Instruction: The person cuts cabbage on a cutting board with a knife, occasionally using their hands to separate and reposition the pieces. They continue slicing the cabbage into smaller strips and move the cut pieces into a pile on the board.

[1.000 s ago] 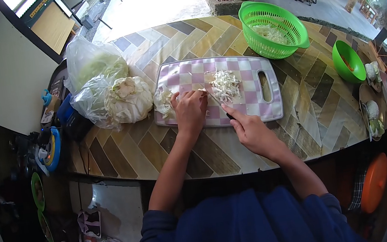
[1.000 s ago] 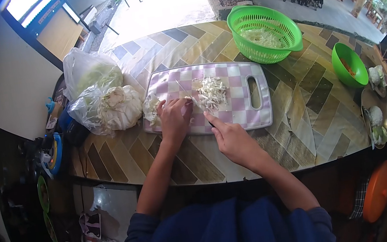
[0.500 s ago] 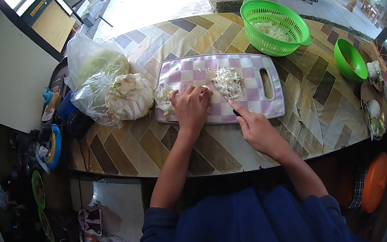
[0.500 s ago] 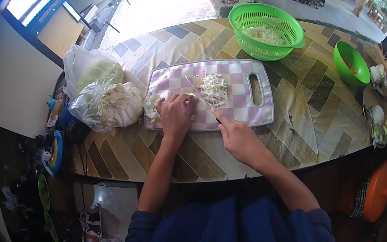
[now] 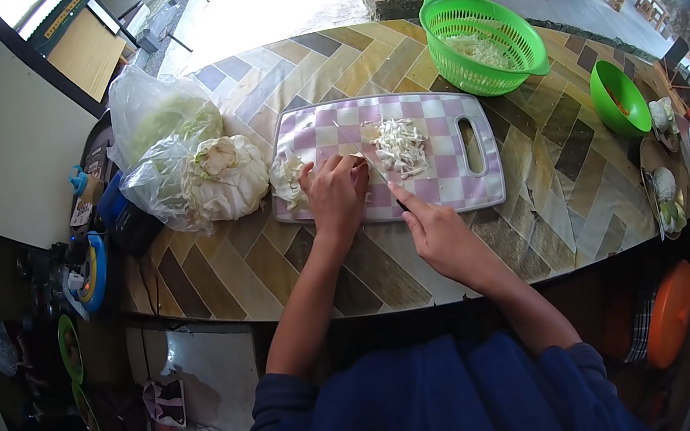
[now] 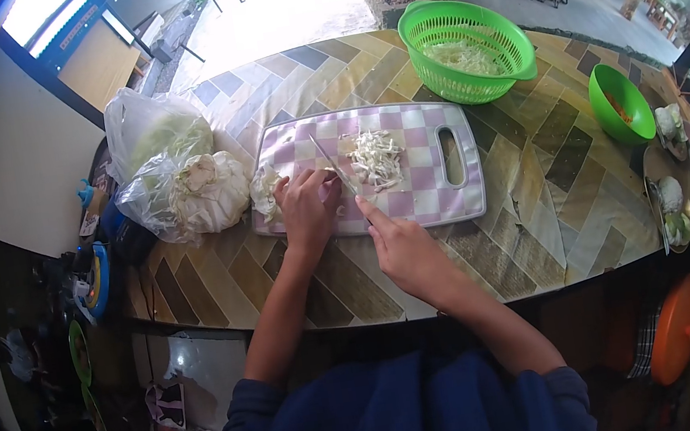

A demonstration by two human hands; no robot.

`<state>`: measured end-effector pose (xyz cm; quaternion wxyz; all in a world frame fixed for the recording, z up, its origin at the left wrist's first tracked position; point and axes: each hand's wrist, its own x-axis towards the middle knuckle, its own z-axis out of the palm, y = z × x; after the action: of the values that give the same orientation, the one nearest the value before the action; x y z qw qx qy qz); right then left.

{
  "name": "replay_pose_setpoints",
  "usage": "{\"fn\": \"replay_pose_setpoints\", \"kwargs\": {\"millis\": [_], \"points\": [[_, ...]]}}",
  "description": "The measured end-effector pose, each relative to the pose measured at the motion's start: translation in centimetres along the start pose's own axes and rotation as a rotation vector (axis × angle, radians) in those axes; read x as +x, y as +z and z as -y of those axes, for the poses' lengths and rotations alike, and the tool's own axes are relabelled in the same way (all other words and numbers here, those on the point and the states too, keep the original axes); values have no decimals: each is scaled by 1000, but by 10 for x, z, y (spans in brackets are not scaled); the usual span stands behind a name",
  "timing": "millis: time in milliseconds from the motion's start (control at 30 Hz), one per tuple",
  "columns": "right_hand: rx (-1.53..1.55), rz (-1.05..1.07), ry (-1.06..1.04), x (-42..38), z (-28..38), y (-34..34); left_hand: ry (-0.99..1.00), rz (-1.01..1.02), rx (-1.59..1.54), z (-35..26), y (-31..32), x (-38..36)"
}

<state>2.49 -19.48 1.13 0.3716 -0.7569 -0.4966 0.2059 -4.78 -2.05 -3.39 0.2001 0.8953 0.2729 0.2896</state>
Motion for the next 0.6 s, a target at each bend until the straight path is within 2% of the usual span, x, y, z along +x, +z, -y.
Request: {"fn": "replay_pose_setpoints", "kwargs": {"millis": [200,300,400,500,600], "points": [[-37,-6,32,18,-11,16,10,-12,1,1,0,-1],[-130,-34,-16,-2,-14,12,-8,-11,6,1,0,0],[-112,7,54,-14,-10,-5,-15,-1,21,0,-1,1],[14,1,36,-8,-11,-10,-22,1,18,-2,-2,1],[15,7,12,-9,-1,-9,-12,-11,23,-1,-1,0]]}}
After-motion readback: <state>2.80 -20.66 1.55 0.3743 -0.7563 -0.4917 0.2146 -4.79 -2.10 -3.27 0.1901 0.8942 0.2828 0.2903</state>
